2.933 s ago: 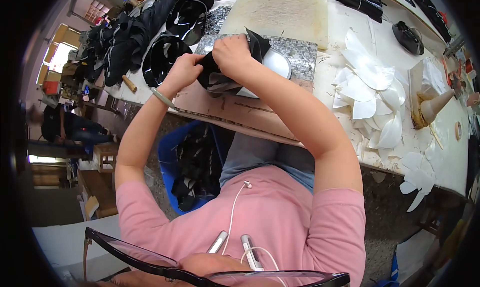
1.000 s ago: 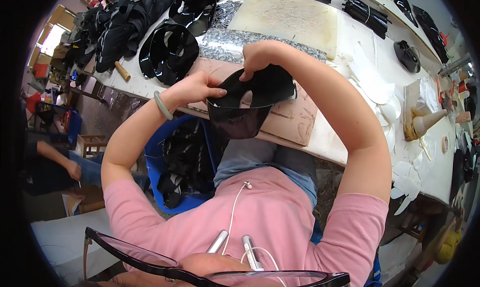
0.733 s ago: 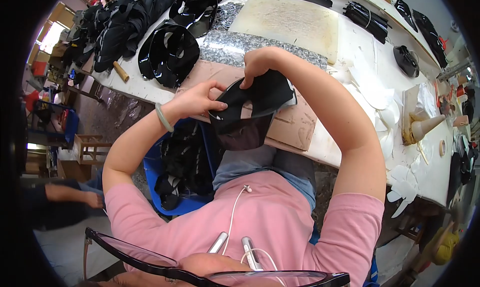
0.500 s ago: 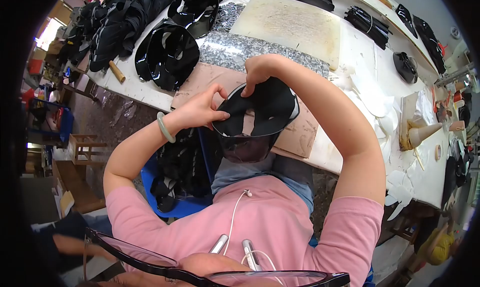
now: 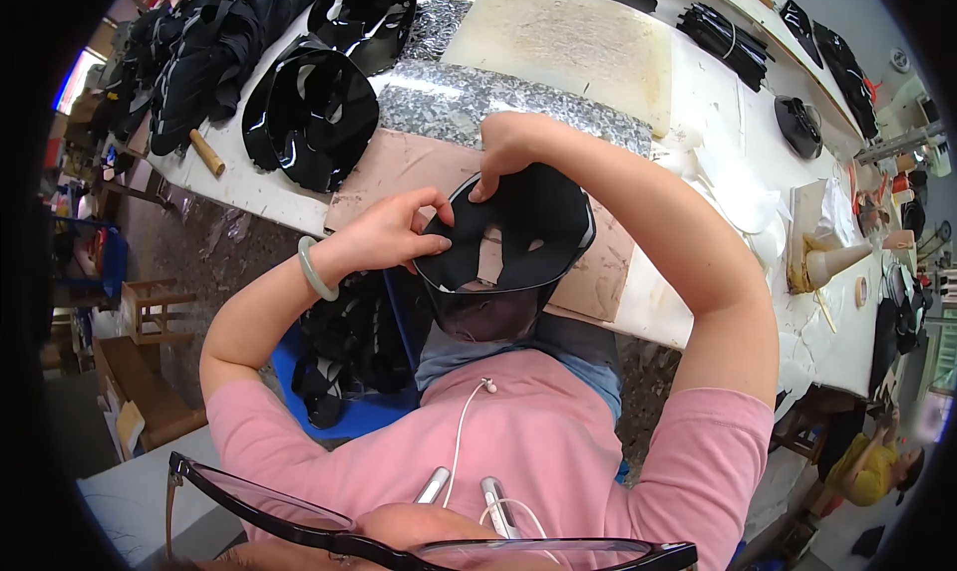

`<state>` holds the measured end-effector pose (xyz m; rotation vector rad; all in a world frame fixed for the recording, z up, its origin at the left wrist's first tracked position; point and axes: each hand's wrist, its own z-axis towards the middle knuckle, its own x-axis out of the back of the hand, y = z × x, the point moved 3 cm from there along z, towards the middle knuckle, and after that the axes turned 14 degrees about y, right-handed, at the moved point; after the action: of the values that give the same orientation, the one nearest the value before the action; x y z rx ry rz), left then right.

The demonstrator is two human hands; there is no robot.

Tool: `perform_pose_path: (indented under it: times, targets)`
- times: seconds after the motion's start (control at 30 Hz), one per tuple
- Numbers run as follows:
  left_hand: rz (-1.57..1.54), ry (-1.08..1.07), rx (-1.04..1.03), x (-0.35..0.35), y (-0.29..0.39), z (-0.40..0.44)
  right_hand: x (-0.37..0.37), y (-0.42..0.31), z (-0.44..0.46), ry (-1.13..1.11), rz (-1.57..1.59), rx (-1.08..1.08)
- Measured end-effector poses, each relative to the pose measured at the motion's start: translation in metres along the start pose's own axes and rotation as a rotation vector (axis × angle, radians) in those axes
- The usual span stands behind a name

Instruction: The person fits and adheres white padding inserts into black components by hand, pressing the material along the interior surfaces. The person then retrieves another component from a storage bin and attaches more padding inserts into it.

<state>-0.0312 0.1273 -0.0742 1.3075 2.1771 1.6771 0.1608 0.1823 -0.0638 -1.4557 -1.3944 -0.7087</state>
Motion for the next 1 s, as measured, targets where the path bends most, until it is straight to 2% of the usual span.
perform_pose_path:
  times: [0.1, 0.13, 0.17, 0.23, 0.33, 0.37, 0.43, 0.47, 0.5, 0.53, 0.6, 0.63, 0.7, 0.73, 0.77, 0.8, 0.87, 0.9, 1.0]
  targets:
    - [0.130, -0.001, -0.083, 0.013, 0.013, 0.006, 0.006, 0.007, -0.011, 0.121, -0.055, -0.026]
    - [0.063, -0.031, -0.084, 0.022, 0.024, 0.011, 0.008, 0.012, -0.016, 0.164, -0.069, -0.032]
    - [0.217, 0.054, -0.278, 0.036, 0.033, 0.025, 0.014, 0.020, -0.014, 0.248, -0.003, -0.056]
    - [0.548, 0.304, -0.456, 0.059, 0.068, 0.038, 0.037, 0.040, -0.004, 0.405, 0.168, -0.116]
    - [0.659, 0.531, -0.514, 0.068, 0.096, 0.062, 0.061, 0.057, -0.015, 0.524, 0.590, -0.201]
    - [0.674, 0.572, -0.533, 0.065, 0.093, 0.071, 0.060, 0.058, -0.022, 0.450, 0.719, -0.166]
    - [0.700, 0.652, -0.566, 0.058, 0.085, 0.082, 0.043, 0.057, -0.032, 0.439, 0.801, -0.153]
    - [0.617, 0.585, -0.520, 0.052, 0.081, 0.079, 0.034, 0.056, -0.038, 0.433, 0.841, -0.145]
    - [0.685, 0.581, -0.751, 0.045, 0.077, 0.074, 0.028, 0.052, -0.047, 0.337, 0.925, -0.117]
    - [0.746, 0.567, -0.980, 0.039, 0.072, 0.065, 0.019, 0.050, -0.050, 0.342, 0.981, -0.078]
    - [0.778, 0.282, -0.926, 0.041, 0.058, 0.044, 0.011, 0.046, -0.058, 0.315, 0.962, -0.037]
    - [0.790, 0.142, -0.893, 0.044, 0.054, 0.035, 0.004, 0.047, -0.054, 0.435, 0.902, 0.030]
    - [0.829, 0.039, -0.846, 0.059, 0.056, 0.021, -0.009, 0.042, -0.046, 0.678, 0.772, 0.168]
    - [0.850, -0.010, -0.824, 0.064, 0.057, 0.017, -0.010, 0.043, -0.043, 0.591, 0.805, 0.059]
    - [1.093, 0.131, -0.934, 0.064, 0.055, 0.008, -0.008, 0.046, -0.041, 0.504, 0.833, -0.050]
    - [1.197, 0.117, -0.923, 0.064, 0.056, 0.007, -0.005, 0.044, -0.044, 0.413, 0.857, -0.160]
    - [1.399, 0.088, -0.898, 0.063, 0.058, 0.006, 0.004, 0.030, -0.052, 0.449, 0.957, -0.193]
    - [1.327, 0.295, -1.241, 0.056, 0.055, 0.001, 0.008, 0.025, -0.057, 0.447, 1.054, -0.195]
    - [1.424, 0.446, -1.333, 0.021, 0.058, -0.012, 0.026, 0.014, -0.074, 0.506, 1.259, -0.172]
